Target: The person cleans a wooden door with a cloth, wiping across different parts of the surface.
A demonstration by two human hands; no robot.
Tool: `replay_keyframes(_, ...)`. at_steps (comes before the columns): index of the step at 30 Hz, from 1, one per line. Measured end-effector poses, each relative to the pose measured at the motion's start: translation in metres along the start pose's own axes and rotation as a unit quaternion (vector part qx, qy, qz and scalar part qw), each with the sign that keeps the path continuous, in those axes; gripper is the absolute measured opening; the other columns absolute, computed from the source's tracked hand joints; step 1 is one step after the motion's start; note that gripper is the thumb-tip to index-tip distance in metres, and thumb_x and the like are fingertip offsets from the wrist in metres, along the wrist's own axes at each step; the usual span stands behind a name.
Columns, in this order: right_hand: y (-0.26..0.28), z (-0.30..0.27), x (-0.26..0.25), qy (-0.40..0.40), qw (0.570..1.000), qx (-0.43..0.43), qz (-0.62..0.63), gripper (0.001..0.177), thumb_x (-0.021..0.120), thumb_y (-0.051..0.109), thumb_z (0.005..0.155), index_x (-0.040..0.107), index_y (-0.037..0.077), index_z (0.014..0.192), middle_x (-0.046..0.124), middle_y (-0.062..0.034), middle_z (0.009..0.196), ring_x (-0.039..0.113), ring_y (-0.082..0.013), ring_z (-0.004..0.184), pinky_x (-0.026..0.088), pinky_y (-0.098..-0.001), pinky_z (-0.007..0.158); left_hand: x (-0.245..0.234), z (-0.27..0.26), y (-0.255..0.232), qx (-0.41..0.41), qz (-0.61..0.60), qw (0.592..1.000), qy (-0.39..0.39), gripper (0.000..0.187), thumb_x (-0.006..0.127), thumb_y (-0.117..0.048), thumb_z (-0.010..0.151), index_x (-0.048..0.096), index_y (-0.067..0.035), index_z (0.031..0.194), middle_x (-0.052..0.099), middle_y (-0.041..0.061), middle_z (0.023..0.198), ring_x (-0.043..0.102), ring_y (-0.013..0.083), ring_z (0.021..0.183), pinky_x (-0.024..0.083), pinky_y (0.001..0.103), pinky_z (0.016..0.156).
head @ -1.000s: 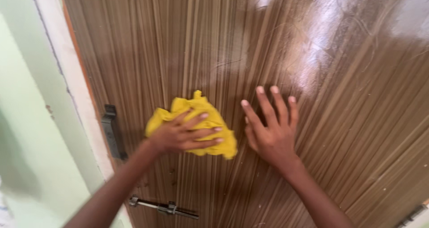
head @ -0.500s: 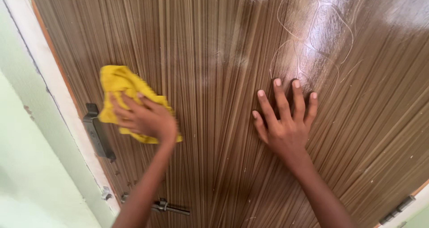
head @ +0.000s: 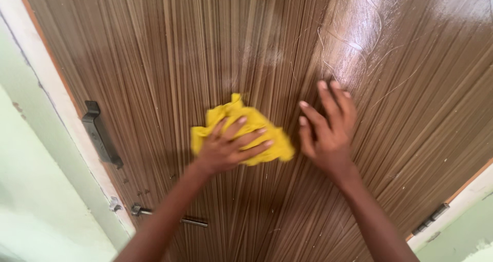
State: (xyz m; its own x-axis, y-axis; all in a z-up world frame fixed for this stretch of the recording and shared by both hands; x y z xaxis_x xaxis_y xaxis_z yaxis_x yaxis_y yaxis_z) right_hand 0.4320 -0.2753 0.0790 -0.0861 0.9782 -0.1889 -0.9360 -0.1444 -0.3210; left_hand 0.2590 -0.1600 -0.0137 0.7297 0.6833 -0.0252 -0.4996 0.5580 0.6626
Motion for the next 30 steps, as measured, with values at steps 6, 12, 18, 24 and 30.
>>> replay_keyframes(6, -0.036, -0.030, -0.046, 0.019, 0.997, 0.012, -0.068, 0.027, 0.077, 0.013, 0.100, 0.072, 0.003, 0.124, 0.049, -0.0202, 0.159, 0.038, -0.0403, 0.153, 0.031, -0.0599, 0.128, -0.032, -0.113, 0.096, -0.355, 0.082, 0.923, 0.126, 0.047, 0.059, -0.023, 0.099, 0.057, -0.018, 0.146, 0.047, 0.014, 0.159, 0.035, 0.0444, 0.151, 0.032, 0.065, 0.123)
replay_keyframes(12, -0.054, -0.049, -0.087, 0.022, 0.993, 0.060, -0.096, 0.024, 0.074, 0.006, 0.101, 0.070, 0.001, 0.124, 0.049, -0.0195, 0.159, 0.038, -0.0412, 0.153, 0.032, -0.0603, 0.127, -0.023, -0.164, 0.114, -0.880, 0.200, 0.429, -0.038, 0.048, 0.043, -0.037, 0.112, 0.040, -0.020, 0.157, 0.033, 0.005, 0.163, 0.043, 0.0432, 0.135, 0.041, 0.066, 0.101)
replay_keyframes(18, -0.059, -0.050, -0.077, 0.005, 0.995, 0.082, -0.056, 0.024, 0.073, 0.008, 0.101, 0.069, 0.002, 0.124, 0.046, -0.0195, 0.163, 0.036, -0.0384, 0.156, 0.030, -0.0589, 0.130, -0.003, -0.091, 0.081, -0.883, 0.170, 0.438, 0.005, 0.055, 0.041, -0.043, 0.109, 0.035, -0.022, 0.160, 0.022, 0.006, 0.165, 0.032, 0.0413, 0.140, 0.037, 0.066, 0.104)
replay_keyframes(24, -0.027, -0.034, -0.090, 0.013, 0.997, 0.077, -0.018, 0.026, 0.074, 0.009, 0.098, 0.070, 0.003, 0.123, 0.046, -0.0160, 0.159, 0.035, -0.0378, 0.155, 0.030, -0.0566, 0.129, 0.033, 0.094, 0.017, -0.677, 0.136, 0.723, 0.017, 0.056, 0.060, -0.043, 0.104, 0.046, -0.030, 0.157, 0.022, 0.003, 0.170, 0.017, 0.0368, 0.155, 0.021, 0.069, 0.123)
replay_keyframes(30, -0.025, -0.009, -0.097, -0.019, 0.994, 0.105, -0.001, 0.028, 0.072, 0.004, 0.102, 0.066, 0.000, 0.129, 0.044, -0.0212, 0.162, 0.038, -0.0394, 0.157, 0.038, -0.0531, 0.131, 0.021, 0.154, -0.022, -0.335, 0.010, 0.941, -0.052, 0.040, 0.067, -0.036, 0.108, 0.060, -0.037, 0.148, 0.033, -0.003, 0.166, 0.023, 0.0341, 0.156, 0.019, 0.062, 0.127)
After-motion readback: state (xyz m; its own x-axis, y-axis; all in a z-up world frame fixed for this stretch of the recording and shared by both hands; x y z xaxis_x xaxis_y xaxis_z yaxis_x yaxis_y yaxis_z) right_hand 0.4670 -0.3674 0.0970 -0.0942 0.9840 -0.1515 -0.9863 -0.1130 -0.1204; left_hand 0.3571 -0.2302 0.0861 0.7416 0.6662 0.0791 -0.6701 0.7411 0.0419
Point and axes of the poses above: each hand's wrist, its own z-axis towards the middle knuckle, its own x-axis out of the palm, y = z × x, the point moved 8 cm from there along z, towards the middle knuckle
